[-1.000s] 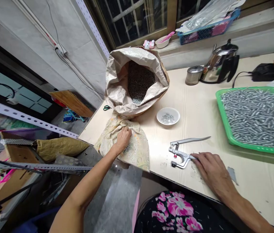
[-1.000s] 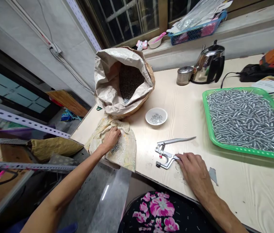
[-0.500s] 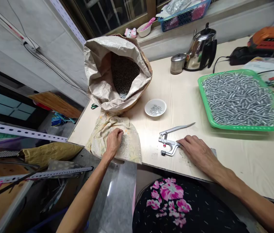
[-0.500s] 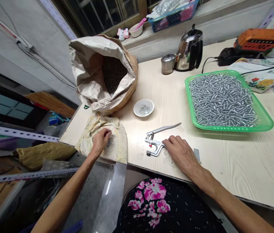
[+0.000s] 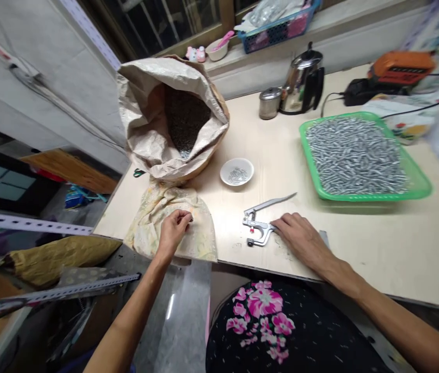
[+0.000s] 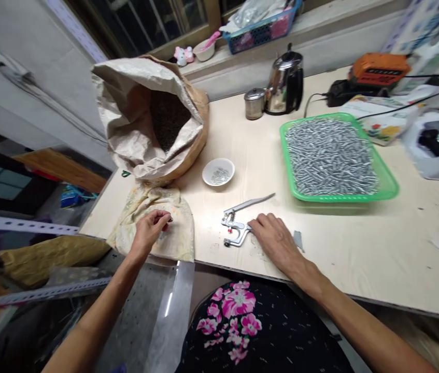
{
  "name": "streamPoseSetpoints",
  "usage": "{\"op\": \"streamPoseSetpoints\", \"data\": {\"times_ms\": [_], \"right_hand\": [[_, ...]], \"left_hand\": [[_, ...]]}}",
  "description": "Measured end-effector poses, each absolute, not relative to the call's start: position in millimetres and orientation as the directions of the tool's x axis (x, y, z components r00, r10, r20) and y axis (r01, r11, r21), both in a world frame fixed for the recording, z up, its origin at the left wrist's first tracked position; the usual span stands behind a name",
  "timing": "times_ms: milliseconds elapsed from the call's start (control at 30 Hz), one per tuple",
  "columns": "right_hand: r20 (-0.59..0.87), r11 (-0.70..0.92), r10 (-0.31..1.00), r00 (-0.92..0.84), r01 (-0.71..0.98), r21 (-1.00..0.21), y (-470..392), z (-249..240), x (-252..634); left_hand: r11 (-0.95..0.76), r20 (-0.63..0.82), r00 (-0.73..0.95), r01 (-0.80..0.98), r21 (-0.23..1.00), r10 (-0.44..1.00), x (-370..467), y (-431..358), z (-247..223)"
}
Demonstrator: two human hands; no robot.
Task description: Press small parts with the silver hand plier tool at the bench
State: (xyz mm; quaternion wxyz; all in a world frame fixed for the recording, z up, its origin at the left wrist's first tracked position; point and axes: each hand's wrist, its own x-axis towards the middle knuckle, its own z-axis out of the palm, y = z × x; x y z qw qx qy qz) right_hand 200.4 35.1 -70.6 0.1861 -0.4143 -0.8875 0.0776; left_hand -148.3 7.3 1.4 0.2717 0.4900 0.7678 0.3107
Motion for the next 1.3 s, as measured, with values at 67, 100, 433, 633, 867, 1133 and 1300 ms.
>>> {"op": "streamPoseSetpoints", "data": {"times_ms": [67, 100, 433, 633, 867, 1133, 1300], "right_hand": [[0.264, 0.644, 0.765, -0.588, 0.714, -0.277, 32.5, -68.3, 200.3], [0.263, 0.641, 0.766, -0.586, 0.721, -0.262, 31.2, -67.4, 200.4], [0.242, 0.617, 0.787, -0.568, 0.737, -0.277, 30.9, -62.7, 200.5], [0.235, 0.631, 0.775, -0.587, 0.695, -0.345, 33.7, -62.5, 203.1], [0.287, 0.678, 0.735, -0.615, 0.681, -0.277, 32.7, -60.6, 204.4], [0.338, 0.668, 0.733, -0.590, 0.717, -0.197, 26.7, -50.0, 203.7], [0.342, 0.678, 0.722, -0.601, 0.713, -0.177, 28.3, -50.9, 204.5]], "left_hand": [[0.254, -0.104, -0.261, 0.646, 0.720, 0.960, -120.9, 2.1, 0.5], [0.197, -0.084, -0.193, 0.702, 0.685, 0.978, -106.6, -1.0, -1.4], [-0.243, -0.105, 0.258, 0.960, 0.139, 0.960, -59.1, -8.5, -28.4], [-0.222, -0.169, 0.232, 0.972, 0.081, 0.958, -58.0, -12.3, -20.9], [0.086, -0.158, 0.023, 0.760, 0.645, 0.987, -48.3, -5.4, -22.5], [0.462, -0.438, -0.158, 0.186, 0.867, 0.885, -18.4, -7.3, -32.6], [0.509, -0.485, -0.178, 0.141, 0.849, 0.857, -12.0, -5.1, -32.6]]}}
